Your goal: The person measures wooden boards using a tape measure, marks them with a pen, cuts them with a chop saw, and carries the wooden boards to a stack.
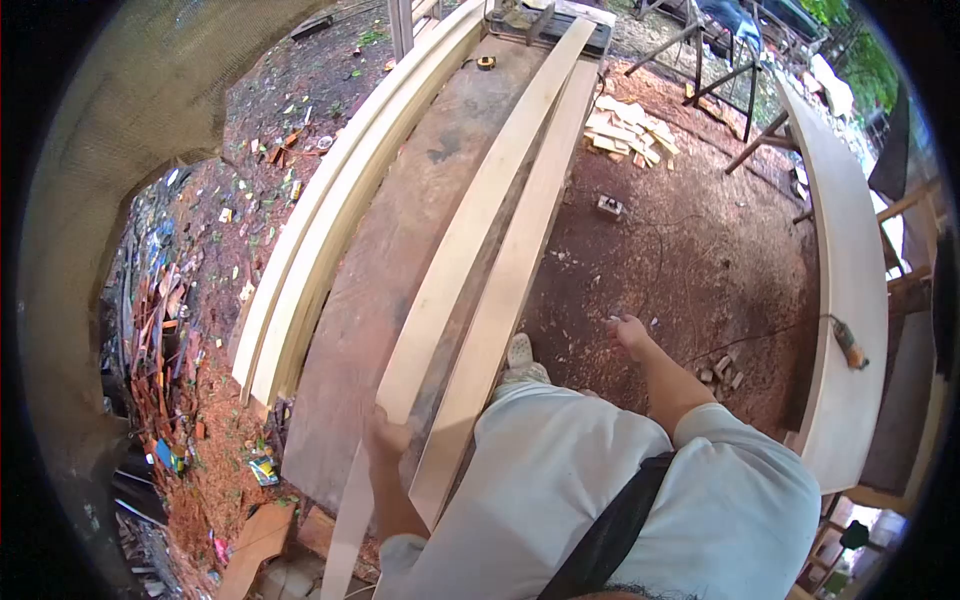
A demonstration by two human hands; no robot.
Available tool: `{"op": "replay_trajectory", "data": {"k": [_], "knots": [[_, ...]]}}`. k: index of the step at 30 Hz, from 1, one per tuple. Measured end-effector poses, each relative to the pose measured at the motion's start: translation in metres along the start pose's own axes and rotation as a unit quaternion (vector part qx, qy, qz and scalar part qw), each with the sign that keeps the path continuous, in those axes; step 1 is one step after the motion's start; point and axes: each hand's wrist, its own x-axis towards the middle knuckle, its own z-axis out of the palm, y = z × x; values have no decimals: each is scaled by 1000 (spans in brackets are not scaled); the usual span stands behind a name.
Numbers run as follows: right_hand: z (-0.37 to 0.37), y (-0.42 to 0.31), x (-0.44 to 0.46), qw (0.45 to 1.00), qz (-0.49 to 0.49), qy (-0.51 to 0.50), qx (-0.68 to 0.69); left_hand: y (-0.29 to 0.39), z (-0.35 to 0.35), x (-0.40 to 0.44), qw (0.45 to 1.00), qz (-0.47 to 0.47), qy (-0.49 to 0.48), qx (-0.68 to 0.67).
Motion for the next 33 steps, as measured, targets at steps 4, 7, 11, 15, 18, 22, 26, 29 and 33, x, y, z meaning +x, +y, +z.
{"op": "replay_trajectory", "data": {"k": [4,7,11,15,18,22,26,29,33], "knots": [[-16,-75,32,961,-125,-15,-246,10,48,70,995,40,69,67],[-37,-132,23,970,-149,17,-190,-5,71,98,997,-5,2,81],[-89,-147,47,992,-121,48,-3,24,73,123,995,-75,-69,9],[-176,-87,127,999,12,8,47,29,127,166,992,-58,14,114],[-224,-36,195,984,37,17,-175,97,176,240,983,-63,29,171],[-239,-102,198,991,133,-16,-25,205,217,319,946,-206,8,250],[-270,-206,216,989,86,70,95,233,236,361,898,-330,-23,291],[-303,-256,288,998,52,37,-1,237,239,363,888,-353,-13,296],[-284,-364,333,998,-30,44,26,275,238,383,855,-444,-14,266]]}}
